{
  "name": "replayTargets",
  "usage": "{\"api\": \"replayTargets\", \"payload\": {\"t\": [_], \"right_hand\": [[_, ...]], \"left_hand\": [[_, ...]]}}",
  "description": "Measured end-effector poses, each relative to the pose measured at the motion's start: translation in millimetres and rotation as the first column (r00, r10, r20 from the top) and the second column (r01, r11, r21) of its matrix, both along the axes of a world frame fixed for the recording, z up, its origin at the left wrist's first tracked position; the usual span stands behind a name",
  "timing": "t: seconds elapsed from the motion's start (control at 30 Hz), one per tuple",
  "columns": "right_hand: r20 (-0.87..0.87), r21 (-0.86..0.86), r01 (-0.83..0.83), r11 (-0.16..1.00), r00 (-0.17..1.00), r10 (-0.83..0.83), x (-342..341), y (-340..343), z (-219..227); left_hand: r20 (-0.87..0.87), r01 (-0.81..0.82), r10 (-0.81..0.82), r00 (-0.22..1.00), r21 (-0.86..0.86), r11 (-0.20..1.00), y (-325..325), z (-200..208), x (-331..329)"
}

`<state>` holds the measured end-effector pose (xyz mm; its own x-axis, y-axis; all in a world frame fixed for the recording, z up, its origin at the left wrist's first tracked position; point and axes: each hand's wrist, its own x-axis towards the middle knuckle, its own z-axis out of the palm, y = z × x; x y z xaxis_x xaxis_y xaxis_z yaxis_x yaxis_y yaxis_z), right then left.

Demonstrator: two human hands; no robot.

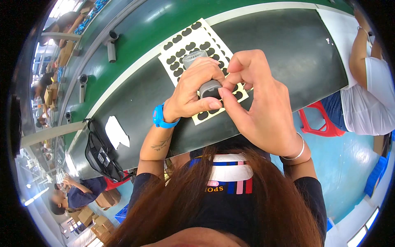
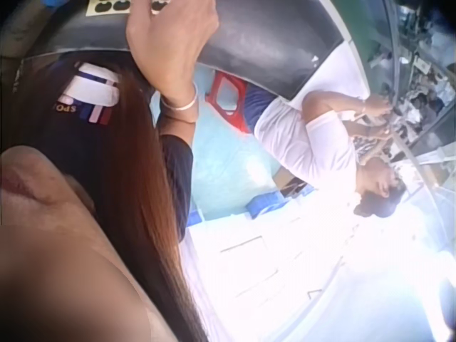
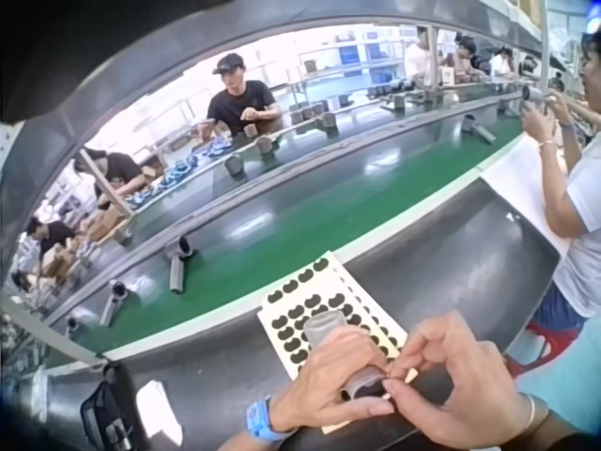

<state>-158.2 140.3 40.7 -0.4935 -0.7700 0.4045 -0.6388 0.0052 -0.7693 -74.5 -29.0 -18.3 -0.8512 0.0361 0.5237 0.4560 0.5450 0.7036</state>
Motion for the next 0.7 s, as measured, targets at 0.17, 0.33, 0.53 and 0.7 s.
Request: {"api": "replayTargets", "payload": {"t": [0.17,0.33,0.53,0.7], "right_hand": [[0.043,0.030,0.041,0.999,0.998,-0.042,5,-1,3],[0.082,0.065,0.064,0.996,0.994,-0.070,7,-3,4],[-0.101,0.137,0.105,0.985,0.991,-0.091,-2,-6,13],[0.048,0.128,0.123,0.984,0.990,-0.130,-37,-13,-4]], "left_hand": [[0.007,-0.004,0.004,1.000,0.000,1.000,1,-1,2],[0.000,-0.008,0.008,1.000,-0.017,1.000,1,-2,4],[-0.004,-0.006,0.006,1.000,0.004,1.000,-7,-1,6],[-0.015,-0.003,0.004,1.000,0.087,0.996,-10,2,5]]}}
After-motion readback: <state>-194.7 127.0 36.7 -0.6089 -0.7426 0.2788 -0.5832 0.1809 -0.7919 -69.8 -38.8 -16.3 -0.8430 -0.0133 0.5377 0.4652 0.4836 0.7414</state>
